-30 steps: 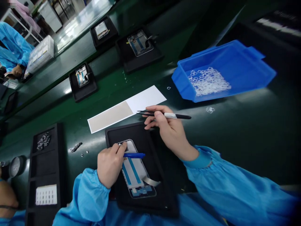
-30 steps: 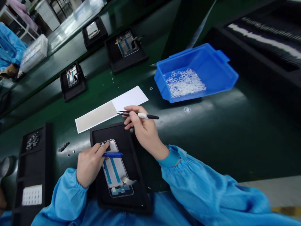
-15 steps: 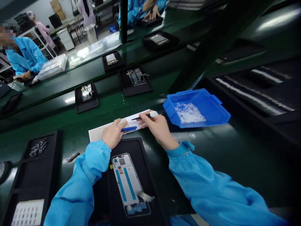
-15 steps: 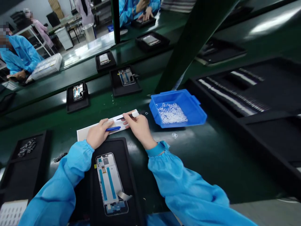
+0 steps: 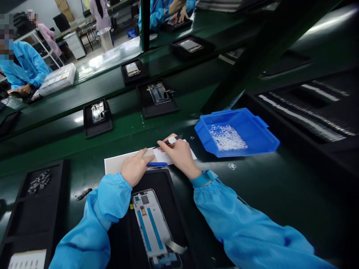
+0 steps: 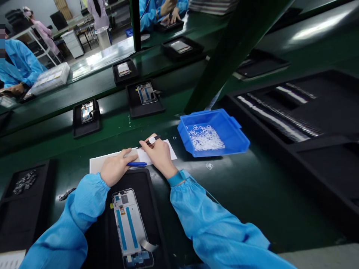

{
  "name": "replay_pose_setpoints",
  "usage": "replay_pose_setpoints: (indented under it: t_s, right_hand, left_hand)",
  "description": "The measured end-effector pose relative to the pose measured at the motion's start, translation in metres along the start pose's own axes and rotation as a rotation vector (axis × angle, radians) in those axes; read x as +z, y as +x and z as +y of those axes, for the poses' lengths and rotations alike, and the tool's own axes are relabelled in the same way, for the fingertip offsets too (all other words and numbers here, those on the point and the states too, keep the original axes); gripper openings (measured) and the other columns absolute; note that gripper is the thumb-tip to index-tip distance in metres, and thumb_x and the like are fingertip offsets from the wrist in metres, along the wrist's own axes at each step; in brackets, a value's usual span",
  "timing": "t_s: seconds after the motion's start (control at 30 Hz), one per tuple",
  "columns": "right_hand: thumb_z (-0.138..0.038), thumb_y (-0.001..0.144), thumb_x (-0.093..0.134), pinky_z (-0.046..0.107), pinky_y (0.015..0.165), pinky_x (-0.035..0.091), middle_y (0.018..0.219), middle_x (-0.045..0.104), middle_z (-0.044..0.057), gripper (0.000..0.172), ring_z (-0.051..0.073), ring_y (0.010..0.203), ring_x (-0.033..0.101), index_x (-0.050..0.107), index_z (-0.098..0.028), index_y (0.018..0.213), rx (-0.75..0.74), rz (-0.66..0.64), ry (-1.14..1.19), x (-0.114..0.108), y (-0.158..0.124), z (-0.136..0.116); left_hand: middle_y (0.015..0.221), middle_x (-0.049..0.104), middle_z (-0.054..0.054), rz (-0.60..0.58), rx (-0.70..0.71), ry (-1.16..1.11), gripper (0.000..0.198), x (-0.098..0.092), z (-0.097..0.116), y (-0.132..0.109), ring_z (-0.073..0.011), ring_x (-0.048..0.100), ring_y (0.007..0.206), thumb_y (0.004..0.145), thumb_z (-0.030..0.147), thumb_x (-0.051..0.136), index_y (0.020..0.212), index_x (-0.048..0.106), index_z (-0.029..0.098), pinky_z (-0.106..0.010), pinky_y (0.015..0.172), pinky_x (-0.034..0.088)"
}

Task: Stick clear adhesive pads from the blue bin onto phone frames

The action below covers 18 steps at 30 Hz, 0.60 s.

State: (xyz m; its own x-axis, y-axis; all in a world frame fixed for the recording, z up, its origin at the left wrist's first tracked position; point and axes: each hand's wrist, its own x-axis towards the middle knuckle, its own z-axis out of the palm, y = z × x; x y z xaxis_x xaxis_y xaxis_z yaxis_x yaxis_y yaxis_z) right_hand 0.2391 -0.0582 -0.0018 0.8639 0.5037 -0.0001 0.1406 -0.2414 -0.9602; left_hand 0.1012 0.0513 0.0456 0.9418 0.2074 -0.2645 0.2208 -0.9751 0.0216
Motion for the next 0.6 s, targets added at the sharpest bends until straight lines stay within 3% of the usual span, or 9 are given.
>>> replay_pose_setpoints:
  t_s: [0.17, 0.3, 0.43, 0.53, 0.6]
  right_hand:
    - [-0.037, 0.073, 0.071, 0.034, 0.062, 0.053, 0.059, 0.072, 0.003, 0.02, 0.027, 0.065, 0.073, 0.058, -0.023, 0.068, 0.011, -0.016, 0.061, 0.002, 0.001, 0.002]
    - [-0.051, 0.072, 0.071, 0.033, 0.055, 0.052, 0.058, 0.07, 0.003, 0.031, 0.026, 0.064, 0.073, 0.056, -0.024, 0.069, -0.001, 0.021, 0.162, -0.001, 0.001, 0.0]
    - [-0.058, 0.074, 0.069, 0.029, 0.048, 0.047, 0.051, 0.063, 0.0, 0.038, 0.024, 0.061, 0.071, 0.052, -0.024, 0.07, -0.029, 0.078, 0.281, -0.016, -0.025, -0.008]
    - [-0.054, 0.076, 0.072, 0.028, 0.047, 0.045, 0.043, 0.053, -0.004, 0.036, 0.022, 0.053, 0.068, 0.053, -0.024, 0.068, -0.002, -0.023, 0.285, -0.024, -0.063, -0.012]
    - [-0.05, 0.079, 0.07, 0.028, 0.05, 0.047, 0.045, 0.054, -0.004, 0.033, 0.021, 0.054, 0.067, 0.056, -0.023, 0.068, 0.006, -0.12, 0.219, -0.024, -0.087, -0.014]
  left_hand:
    - [0.152, 0.043, -0.005, 0.004, 0.003, -0.026, 0.044, 0.0, 0.0, 0.0, -0.0246, 0.061, 0.119, 0.096, 0.019, 0.051, 0.137, 0.052, 0.035, -0.035, 0.089, 0.057]
    - [0.151, 0.044, -0.004, 0.016, -0.004, -0.075, 0.044, 0.001, 0.0, 0.001, -0.0251, 0.062, 0.117, 0.095, 0.019, 0.054, 0.136, 0.054, 0.035, -0.036, 0.091, 0.056]
    - [0.149, 0.046, -0.002, 0.115, -0.096, -0.215, 0.041, -0.001, -0.005, -0.008, -0.0243, 0.063, 0.116, 0.091, 0.017, 0.058, 0.128, 0.061, 0.033, -0.035, 0.094, 0.054]
    - [0.13, 0.062, -0.004, 0.296, -0.222, -0.393, 0.031, -0.004, -0.012, -0.028, -0.0213, 0.065, 0.108, 0.092, 0.02, 0.056, 0.121, 0.066, 0.027, -0.03, 0.091, 0.052]
    - [0.101, 0.071, -0.003, 0.271, -0.254, -0.528, 0.023, -0.004, -0.014, -0.044, -0.0198, 0.068, 0.092, 0.093, 0.029, 0.055, 0.109, 0.07, 0.022, -0.027, 0.081, 0.051]
